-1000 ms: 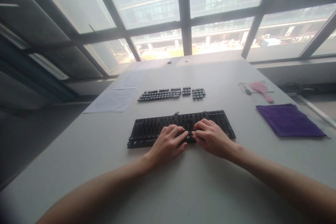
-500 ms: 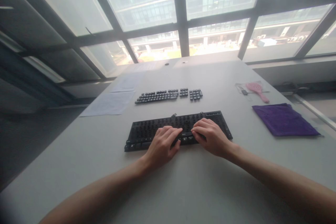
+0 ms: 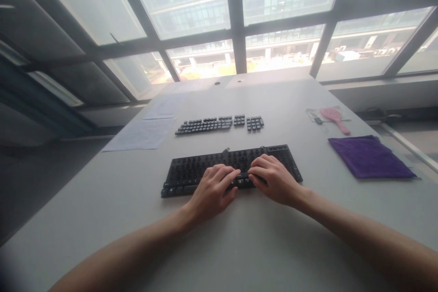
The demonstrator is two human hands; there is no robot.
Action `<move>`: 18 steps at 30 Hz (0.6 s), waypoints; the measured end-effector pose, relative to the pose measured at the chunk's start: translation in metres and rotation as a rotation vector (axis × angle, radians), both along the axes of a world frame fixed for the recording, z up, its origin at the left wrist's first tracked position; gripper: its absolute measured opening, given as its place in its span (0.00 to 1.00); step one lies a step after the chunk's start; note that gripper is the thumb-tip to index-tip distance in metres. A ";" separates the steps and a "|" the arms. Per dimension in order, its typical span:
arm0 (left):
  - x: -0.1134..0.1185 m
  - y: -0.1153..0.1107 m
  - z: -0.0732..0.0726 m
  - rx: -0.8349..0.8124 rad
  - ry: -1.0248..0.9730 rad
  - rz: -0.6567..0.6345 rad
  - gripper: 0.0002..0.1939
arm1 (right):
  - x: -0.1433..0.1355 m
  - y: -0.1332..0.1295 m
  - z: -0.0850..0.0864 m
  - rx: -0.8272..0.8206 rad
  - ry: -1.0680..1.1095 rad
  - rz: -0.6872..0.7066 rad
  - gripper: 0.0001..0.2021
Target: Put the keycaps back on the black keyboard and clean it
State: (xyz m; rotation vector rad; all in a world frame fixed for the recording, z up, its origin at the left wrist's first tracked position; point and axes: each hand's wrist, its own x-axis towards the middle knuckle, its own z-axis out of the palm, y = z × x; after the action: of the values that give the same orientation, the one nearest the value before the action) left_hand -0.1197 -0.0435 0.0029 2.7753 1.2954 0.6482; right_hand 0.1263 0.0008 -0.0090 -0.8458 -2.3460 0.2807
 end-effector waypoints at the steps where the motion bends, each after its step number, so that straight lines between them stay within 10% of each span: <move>1: -0.001 0.001 0.002 0.005 -0.013 0.002 0.20 | 0.002 0.003 0.002 0.001 0.026 -0.017 0.07; 10: 0.008 0.096 0.034 0.046 -0.096 0.131 0.12 | 0.028 0.107 0.021 0.065 -0.026 -0.321 0.09; 18: 0.051 0.196 0.011 -0.044 0.028 0.197 0.10 | 0.012 0.166 0.004 0.095 -0.278 -0.324 0.07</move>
State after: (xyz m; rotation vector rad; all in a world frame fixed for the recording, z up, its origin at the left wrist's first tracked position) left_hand -0.0691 0.1524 0.0136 2.6535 1.5823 0.5823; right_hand 0.1380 0.1664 -0.0047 -1.2641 -2.3981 -0.0899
